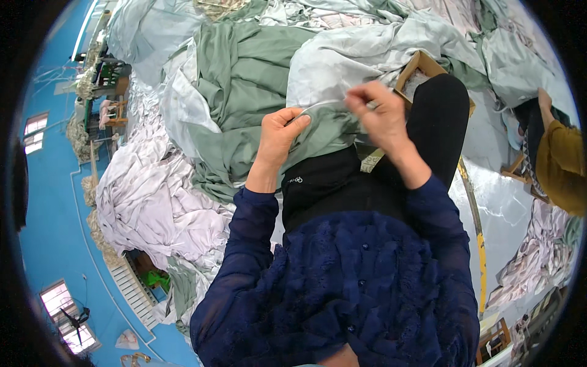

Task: Trimming excess threads from green and white fabric pieces using a small pair of snips.

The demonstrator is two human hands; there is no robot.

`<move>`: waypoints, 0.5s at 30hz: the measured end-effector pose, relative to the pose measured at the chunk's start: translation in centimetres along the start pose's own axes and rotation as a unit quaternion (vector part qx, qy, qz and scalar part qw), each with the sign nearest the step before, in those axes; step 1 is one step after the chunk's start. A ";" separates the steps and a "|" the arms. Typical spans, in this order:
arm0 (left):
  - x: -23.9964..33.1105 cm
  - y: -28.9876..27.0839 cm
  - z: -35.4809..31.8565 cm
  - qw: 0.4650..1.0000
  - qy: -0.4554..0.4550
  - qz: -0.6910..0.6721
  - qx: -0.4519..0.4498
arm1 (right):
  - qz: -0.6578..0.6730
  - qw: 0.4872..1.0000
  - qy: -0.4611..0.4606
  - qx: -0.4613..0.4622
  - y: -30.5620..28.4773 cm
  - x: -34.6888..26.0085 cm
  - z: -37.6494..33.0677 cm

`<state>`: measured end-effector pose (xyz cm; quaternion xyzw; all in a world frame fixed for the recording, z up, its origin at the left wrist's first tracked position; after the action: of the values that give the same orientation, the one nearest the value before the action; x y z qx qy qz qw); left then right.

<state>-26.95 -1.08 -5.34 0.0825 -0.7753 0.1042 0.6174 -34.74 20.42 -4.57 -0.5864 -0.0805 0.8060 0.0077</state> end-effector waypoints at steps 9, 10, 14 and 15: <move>1.2 1.4 -0.6 0.998 0.045 0.031 -0.011 | -0.012 0.996 0.022 -0.090 3.7 -1.6 -1.7; 1.2 1.6 -0.6 0.998 0.058 0.034 -0.007 | -0.013 0.996 0.022 -0.090 3.7 -1.7 -1.8; 1.0 1.7 -0.8 0.997 0.064 0.046 -0.011 | -0.058 0.995 -0.024 -0.084 3.8 -2.0 -2.1; 1.2 1.9 -0.9 0.997 0.060 0.050 -0.010 | -0.071 0.993 -0.035 -0.086 3.7 -2.0 -2.1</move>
<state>-26.85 0.95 -4.08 0.0311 -0.7411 0.1317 0.6577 -31.84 16.78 -3.84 -0.5488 -0.1915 0.8137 0.0118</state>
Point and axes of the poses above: each hand's wrist, its own z-axis towards the middle knuckle, its own y-axis out of the palm, x = y × z, the point moved 5 cm from there along z, towards the middle knuckle, and after that the axes turned 9 degrees about x, right-handed, at the moved point
